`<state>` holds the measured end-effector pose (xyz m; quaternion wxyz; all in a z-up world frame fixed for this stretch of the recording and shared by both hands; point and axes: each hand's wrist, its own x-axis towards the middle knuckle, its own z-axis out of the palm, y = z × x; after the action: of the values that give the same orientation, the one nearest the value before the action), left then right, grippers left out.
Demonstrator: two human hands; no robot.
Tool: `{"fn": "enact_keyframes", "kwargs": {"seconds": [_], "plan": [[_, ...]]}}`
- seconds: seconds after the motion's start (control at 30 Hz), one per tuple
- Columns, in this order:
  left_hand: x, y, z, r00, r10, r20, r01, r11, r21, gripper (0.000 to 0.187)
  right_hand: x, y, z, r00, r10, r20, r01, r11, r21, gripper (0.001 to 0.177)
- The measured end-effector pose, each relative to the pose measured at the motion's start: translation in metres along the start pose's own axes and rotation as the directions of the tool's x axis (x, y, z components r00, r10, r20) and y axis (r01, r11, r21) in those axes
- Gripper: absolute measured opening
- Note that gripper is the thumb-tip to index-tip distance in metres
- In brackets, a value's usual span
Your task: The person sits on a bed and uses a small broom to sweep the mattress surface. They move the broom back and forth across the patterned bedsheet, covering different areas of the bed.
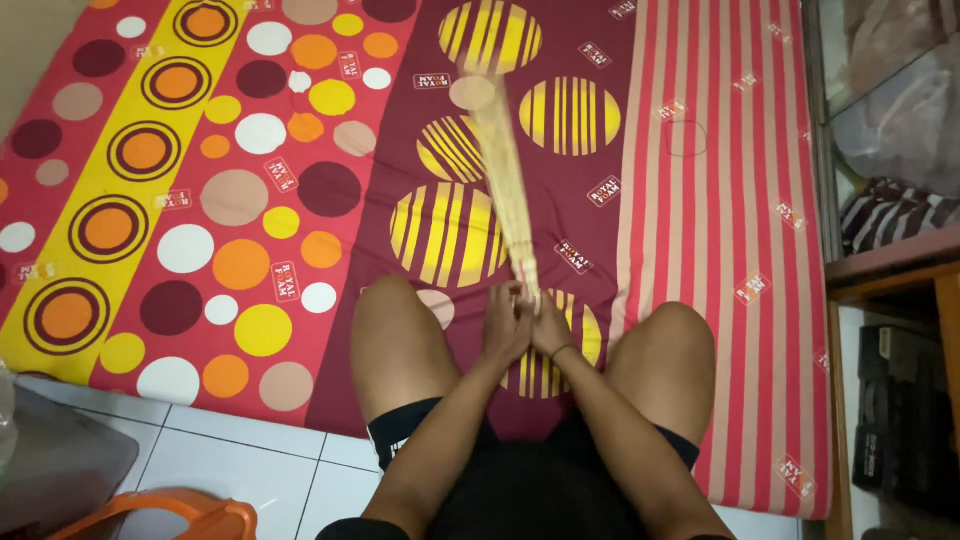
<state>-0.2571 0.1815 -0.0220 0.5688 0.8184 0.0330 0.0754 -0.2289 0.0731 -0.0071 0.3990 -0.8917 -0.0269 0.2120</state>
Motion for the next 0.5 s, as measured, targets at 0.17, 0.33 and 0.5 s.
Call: {"fn": "enact_keyframes", "kwargs": {"seconds": [0.17,0.33,0.5], "plan": [[-0.002,-0.011,0.001,0.999,-0.011,0.051,0.012,1.000,-0.001,0.047,0.028,-0.039,-0.019,0.950,0.073,-0.303,-0.038,0.992,0.119,0.049],[-0.005,-0.016,-0.006,0.966,-0.138,0.219,0.130,0.990,0.051,0.056,0.066,0.025,0.001,0.932,0.291,-0.216,-0.292,0.956,0.027,0.072],[0.011,0.001,-0.013,0.959,-0.207,0.193,0.218,0.975,-0.033,0.062,0.036,-0.028,-0.014,0.946,0.282,-0.162,-0.281,0.959,0.029,0.077]]}}
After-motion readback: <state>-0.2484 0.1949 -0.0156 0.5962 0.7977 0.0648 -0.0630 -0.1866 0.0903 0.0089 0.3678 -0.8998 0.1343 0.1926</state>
